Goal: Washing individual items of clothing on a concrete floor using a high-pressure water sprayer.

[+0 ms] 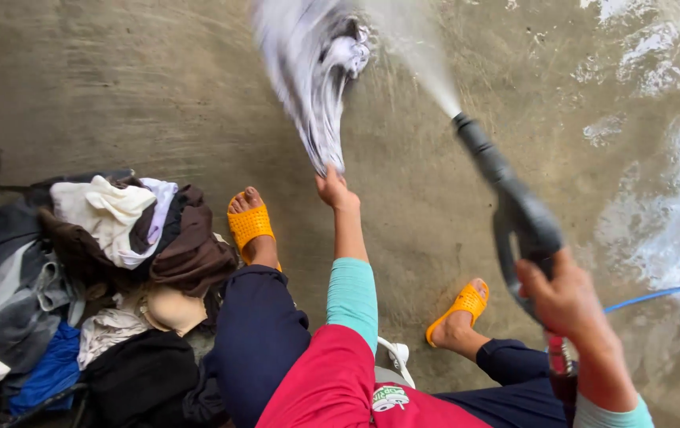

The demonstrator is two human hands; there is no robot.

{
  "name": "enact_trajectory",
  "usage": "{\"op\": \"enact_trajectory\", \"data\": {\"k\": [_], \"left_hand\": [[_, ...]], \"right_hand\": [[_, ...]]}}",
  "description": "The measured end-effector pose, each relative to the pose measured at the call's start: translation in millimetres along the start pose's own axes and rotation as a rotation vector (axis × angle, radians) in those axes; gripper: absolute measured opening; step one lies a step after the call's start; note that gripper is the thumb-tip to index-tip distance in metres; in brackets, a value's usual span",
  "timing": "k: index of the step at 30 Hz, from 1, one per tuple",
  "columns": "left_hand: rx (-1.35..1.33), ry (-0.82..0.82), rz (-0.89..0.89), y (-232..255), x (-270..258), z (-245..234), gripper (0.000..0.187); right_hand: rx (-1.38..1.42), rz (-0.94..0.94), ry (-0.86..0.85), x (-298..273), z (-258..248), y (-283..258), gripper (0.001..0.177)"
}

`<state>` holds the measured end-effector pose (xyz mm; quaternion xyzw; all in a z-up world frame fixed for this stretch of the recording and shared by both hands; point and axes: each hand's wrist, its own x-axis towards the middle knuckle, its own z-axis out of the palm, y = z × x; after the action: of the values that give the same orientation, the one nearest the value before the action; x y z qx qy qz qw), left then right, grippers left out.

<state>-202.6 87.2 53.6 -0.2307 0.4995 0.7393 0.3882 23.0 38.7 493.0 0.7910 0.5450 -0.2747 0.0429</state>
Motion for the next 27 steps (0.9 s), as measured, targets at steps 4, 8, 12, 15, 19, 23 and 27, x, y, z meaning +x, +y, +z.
{"op": "enact_trajectory", "data": {"k": [4, 8, 12, 15, 19, 23, 27], "left_hand": [[0.224, 0.206, -0.363, -93, 38, -62, 0.016], [0.5, 0.202, -0.411, -125, 33, -66, 0.022], [0.495, 0.201, -0.396, -125, 26, -60, 0.014], [0.637, 0.227, -0.387, -130, 28, -72, 0.019], [0.691, 0.172, -0.402, -134, 26, -78, 0.018], [0.716, 0.14, -0.381, -133, 15, -74, 0.016], [0.753, 0.126, -0.401, -138, 11, -76, 0.016]], "right_hand": [[-0.169, 0.024, -0.299, -11, 41, -25, 0.063], [-0.28, -0.045, -0.48, -19, 75, -40, 0.073], [-0.307, -0.073, -0.512, -8, 97, -44, 0.069], [-0.358, -0.113, -0.496, 7, 102, -51, 0.075], [-0.319, -0.119, -0.413, 10, 85, -92, 0.078], [-0.247, -0.075, -0.34, 1, 67, -111, 0.082], [-0.332, -0.086, -0.384, 5, 80, -100, 0.081]]}}
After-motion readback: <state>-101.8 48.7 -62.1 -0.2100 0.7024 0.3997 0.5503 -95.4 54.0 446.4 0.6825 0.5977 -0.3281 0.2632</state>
